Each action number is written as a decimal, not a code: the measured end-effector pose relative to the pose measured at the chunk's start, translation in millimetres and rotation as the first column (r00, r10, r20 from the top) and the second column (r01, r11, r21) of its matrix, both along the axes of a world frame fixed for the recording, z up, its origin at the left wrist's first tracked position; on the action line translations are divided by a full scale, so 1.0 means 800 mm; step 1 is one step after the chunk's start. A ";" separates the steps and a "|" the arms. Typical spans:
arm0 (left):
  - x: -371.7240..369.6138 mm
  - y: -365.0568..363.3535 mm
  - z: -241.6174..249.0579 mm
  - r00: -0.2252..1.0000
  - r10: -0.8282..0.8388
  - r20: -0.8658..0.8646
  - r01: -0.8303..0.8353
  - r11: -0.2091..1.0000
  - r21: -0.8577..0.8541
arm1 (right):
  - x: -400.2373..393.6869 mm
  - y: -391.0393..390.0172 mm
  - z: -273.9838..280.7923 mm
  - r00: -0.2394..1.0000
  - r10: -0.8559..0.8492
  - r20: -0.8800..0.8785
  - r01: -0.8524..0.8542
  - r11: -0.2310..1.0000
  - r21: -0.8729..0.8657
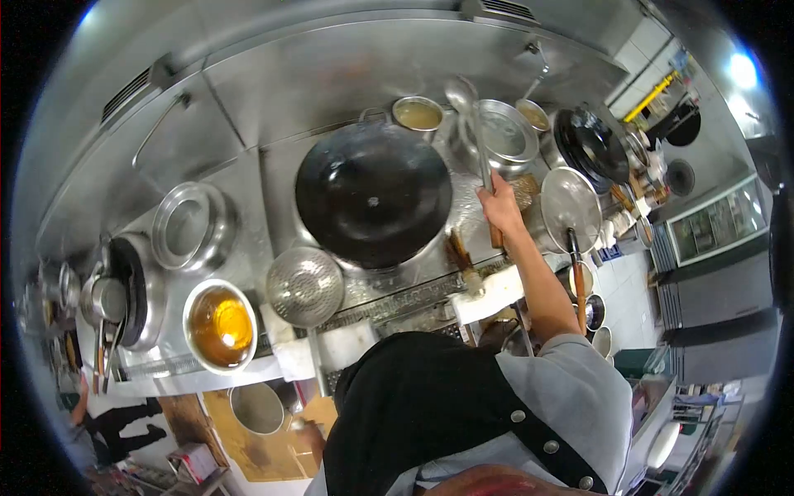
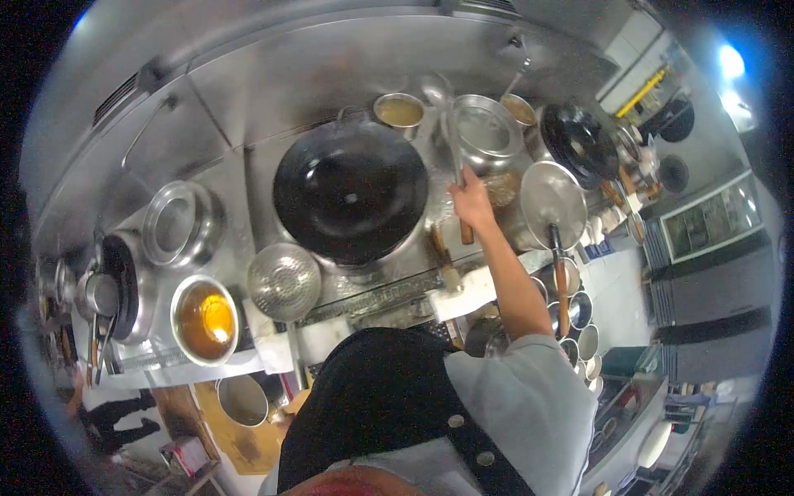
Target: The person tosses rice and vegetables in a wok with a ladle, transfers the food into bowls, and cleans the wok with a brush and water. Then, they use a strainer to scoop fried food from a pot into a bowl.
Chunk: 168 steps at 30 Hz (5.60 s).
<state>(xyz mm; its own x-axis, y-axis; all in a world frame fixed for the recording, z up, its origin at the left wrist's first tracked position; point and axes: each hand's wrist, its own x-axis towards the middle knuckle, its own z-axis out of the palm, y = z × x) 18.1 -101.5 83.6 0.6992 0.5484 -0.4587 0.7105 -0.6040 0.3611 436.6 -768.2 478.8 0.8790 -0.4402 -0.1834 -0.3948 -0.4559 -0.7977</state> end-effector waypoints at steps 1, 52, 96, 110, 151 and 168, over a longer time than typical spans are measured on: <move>0.005 -0.009 0.015 0.998 0.063 0.003 -0.063 0.997 0.050 | 0.009 -0.042 -0.021 1.000 -0.014 -0.001 0.014 1.000 0.006; 0.065 -0.264 0.221 0.717 0.552 0.425 -0.412 0.828 -0.381 | 0.097 -0.278 -0.225 0.907 -0.414 0.081 -0.110 -0.047 0.993; 0.486 -0.461 0.295 0.830 0.535 0.158 -0.068 0.377 -0.924 | -0.154 -0.022 -0.288 0.752 0.267 -0.602 -0.578 0.707 -0.408; 0.468 -0.493 0.298 0.678 0.691 0.252 -0.068 0.399 -0.914 | 0.038 0.026 -0.079 0.583 0.771 -0.255 -0.792 0.471 -0.388; 0.488 -0.414 0.322 0.918 0.368 0.146 -0.068 0.510 -0.857 | 0.067 0.072 -0.154 0.391 0.912 -0.122 -0.920 0.384 -0.077; 0.548 -0.301 0.228 0.890 0.306 0.338 0.160 0.484 -0.860 | -0.238 0.042 -0.213 0.967 -0.046 0.250 0.020 0.994 0.106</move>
